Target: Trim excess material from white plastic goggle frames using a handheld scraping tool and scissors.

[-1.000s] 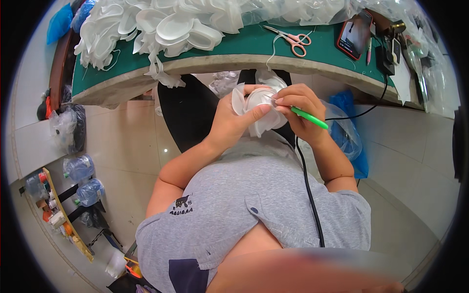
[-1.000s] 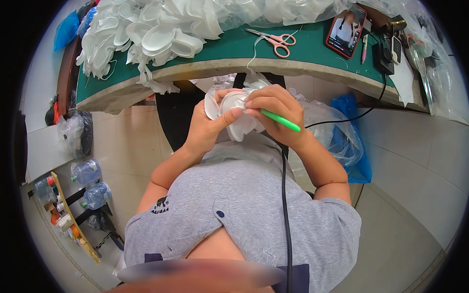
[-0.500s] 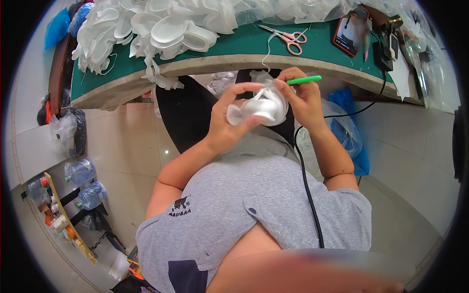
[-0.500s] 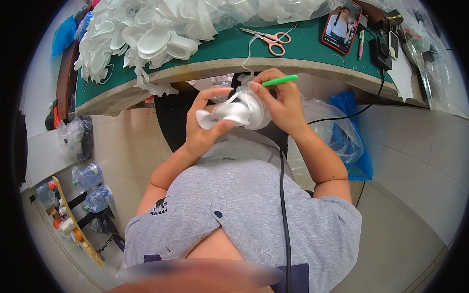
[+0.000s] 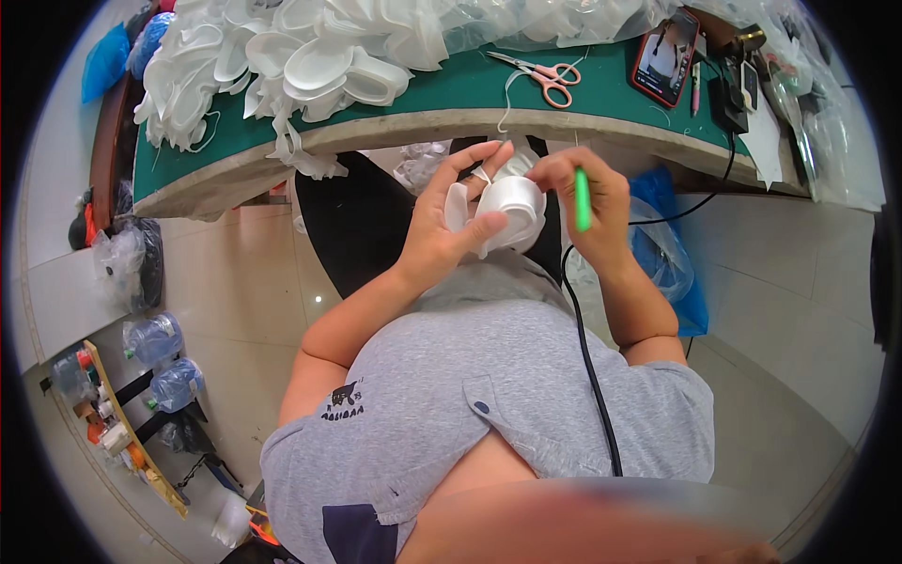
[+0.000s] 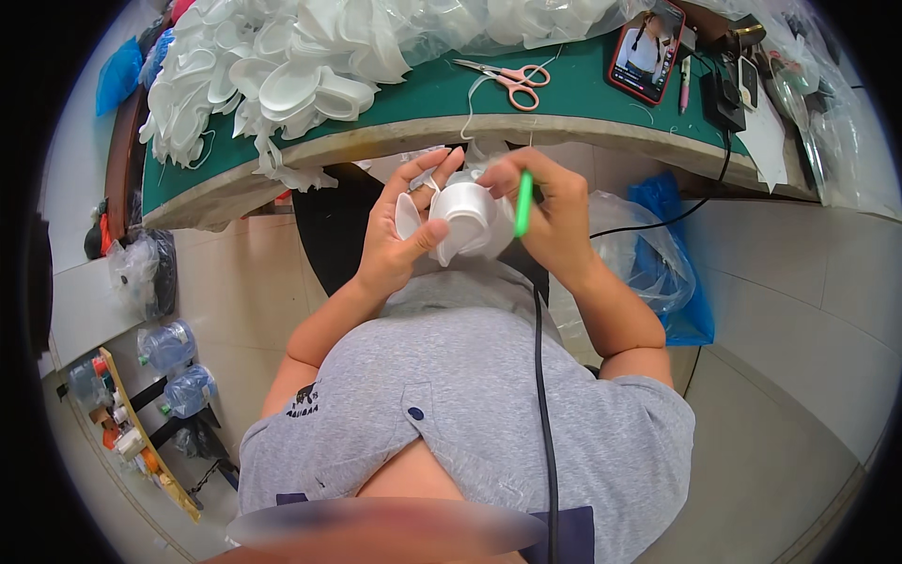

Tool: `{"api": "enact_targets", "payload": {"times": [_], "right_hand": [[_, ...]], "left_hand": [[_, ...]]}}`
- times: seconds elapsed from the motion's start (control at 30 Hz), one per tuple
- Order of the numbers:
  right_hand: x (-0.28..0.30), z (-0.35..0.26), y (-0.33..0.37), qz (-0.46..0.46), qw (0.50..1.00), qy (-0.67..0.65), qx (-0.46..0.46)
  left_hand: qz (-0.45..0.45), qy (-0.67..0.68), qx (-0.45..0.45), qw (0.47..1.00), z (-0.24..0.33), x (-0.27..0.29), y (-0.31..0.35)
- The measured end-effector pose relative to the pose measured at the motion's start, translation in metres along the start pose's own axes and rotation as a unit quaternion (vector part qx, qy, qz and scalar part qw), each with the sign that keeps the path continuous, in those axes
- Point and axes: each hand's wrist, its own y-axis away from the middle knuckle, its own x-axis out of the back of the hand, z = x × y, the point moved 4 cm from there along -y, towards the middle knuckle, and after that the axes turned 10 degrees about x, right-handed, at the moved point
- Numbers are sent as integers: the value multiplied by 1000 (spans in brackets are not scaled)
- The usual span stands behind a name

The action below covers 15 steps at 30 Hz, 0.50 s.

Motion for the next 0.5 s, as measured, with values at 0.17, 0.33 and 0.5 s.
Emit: {"api": "enact_targets", "payload": {"times": [0.17, 0.33, 0.5], "right_hand": [[-7, -16, 3, -90, 984, 29, 154], [3, -52, 6, -125, 939, -122, 295], [21, -79, 8, -62, 917, -267, 289]], "left_hand": [[79, 60, 122, 988, -17, 11, -8], [178, 100, 213, 956, -61, 47, -22], [145, -29, 266, 953, -92, 60, -30]]}}
